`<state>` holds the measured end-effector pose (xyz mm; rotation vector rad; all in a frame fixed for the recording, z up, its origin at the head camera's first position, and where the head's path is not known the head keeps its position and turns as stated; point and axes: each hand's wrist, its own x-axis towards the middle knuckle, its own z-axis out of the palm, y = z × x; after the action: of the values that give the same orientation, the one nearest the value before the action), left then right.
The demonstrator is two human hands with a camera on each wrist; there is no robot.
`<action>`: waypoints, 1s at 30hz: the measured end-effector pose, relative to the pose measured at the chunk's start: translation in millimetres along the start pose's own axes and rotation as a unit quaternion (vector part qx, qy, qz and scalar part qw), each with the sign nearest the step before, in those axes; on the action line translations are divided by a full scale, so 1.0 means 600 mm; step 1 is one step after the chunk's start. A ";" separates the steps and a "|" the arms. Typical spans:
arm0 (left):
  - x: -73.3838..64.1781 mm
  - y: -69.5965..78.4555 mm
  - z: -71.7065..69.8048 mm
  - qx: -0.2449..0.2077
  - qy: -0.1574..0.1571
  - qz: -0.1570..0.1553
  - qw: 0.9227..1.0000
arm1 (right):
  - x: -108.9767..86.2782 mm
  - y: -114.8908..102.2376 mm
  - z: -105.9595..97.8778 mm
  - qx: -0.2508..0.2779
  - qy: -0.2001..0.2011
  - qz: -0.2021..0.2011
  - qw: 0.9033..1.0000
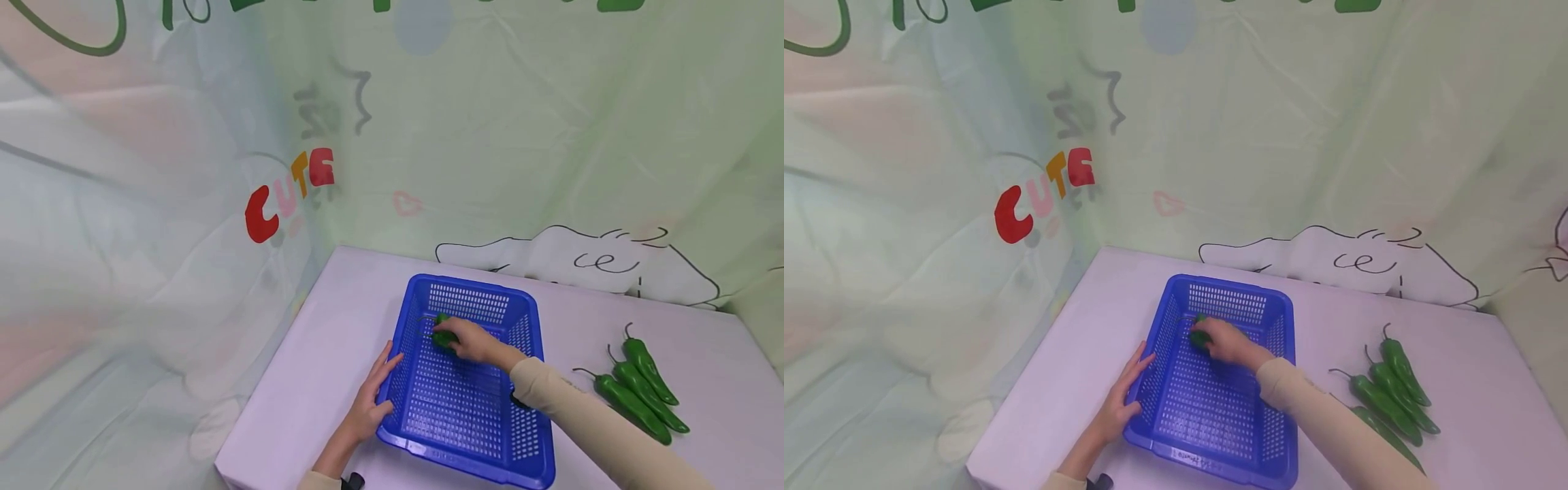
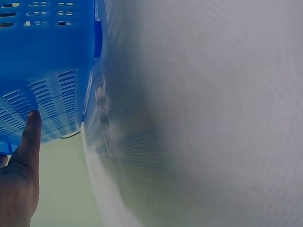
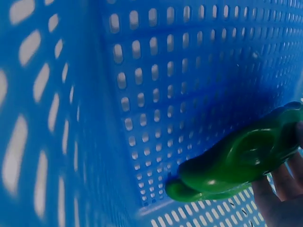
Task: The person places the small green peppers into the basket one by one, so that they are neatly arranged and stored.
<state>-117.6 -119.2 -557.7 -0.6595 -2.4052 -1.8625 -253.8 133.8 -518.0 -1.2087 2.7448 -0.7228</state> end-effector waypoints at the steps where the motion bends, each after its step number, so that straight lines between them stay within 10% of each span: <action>1: 0.000 0.001 0.000 -0.002 -0.001 -0.002 1.000 | 0.000 0.000 0.002 -0.003 -0.001 -0.001 1.000; 30: -0.002 -0.004 0.002 0.002 0.002 0.000 1.000 | -0.002 -0.027 -0.027 -0.036 -0.015 0.022 0.999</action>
<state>-117.0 -119.1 -560.5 -0.6543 -2.4058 -1.8555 -245.5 131.5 -496.5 -1.1577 2.7865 -0.6019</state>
